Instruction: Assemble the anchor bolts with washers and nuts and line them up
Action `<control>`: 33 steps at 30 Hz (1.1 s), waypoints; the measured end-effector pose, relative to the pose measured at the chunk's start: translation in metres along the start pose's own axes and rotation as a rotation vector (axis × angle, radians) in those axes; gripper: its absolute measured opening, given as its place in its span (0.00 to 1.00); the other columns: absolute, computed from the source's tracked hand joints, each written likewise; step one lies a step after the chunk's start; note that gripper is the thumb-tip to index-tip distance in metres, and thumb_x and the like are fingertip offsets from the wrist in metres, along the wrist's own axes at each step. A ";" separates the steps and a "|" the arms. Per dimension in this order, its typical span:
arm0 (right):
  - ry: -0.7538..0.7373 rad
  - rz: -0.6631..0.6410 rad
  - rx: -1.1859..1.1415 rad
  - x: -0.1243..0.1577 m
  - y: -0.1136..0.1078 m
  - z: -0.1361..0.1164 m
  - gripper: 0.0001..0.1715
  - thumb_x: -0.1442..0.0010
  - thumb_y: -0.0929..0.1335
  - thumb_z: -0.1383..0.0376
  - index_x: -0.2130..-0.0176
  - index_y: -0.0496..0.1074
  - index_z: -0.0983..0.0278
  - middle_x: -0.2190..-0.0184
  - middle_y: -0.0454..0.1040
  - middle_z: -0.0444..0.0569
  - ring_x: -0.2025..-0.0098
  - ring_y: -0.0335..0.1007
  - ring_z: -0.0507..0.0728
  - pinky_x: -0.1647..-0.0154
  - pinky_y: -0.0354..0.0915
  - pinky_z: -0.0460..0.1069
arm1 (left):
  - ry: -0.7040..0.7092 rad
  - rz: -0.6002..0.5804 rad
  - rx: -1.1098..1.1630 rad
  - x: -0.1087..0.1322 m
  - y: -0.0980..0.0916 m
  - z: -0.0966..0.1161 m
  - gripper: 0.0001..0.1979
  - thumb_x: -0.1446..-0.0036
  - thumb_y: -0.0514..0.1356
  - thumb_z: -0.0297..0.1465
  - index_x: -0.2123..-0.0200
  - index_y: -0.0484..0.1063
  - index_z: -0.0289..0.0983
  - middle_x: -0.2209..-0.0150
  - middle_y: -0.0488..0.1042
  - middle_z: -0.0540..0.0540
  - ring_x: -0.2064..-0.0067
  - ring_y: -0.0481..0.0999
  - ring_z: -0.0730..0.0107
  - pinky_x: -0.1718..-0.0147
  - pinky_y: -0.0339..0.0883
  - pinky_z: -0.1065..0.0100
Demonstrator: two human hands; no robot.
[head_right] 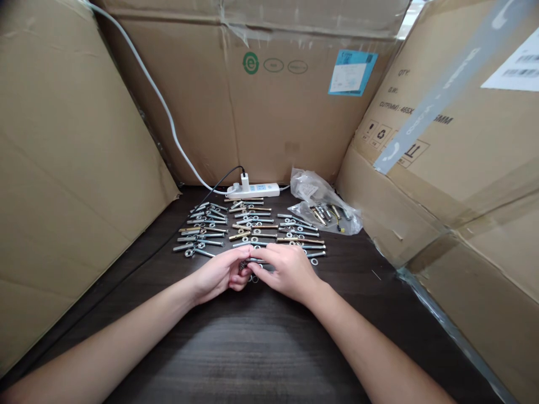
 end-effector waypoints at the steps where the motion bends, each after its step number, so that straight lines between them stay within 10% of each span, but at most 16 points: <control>1: 0.004 -0.003 -0.004 0.000 0.000 0.000 0.11 0.39 0.67 0.62 0.56 0.75 0.61 0.70 0.76 0.46 0.69 0.72 0.52 0.65 0.64 0.45 | 0.000 -0.003 -0.001 0.000 0.000 0.000 0.07 0.41 0.51 0.33 0.68 0.56 0.37 0.76 0.57 0.54 0.82 0.49 0.85 0.82 0.38 0.78; 33: 0.097 -0.065 -0.099 -0.002 -0.006 -0.001 0.03 0.43 0.63 0.67 0.65 0.66 0.63 0.73 0.72 0.43 0.73 0.66 0.51 0.70 0.58 0.45 | 0.021 -0.034 0.012 0.001 0.000 0.002 0.08 0.42 0.52 0.32 0.71 0.59 0.34 0.76 0.58 0.53 0.80 0.51 0.84 0.81 0.40 0.76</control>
Point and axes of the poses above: each hand's wrist, its own x-axis away from the middle knuckle, its own y-axis out of the palm, z = x × y, the point moved 5 cm from there along -x, towards the middle knuckle
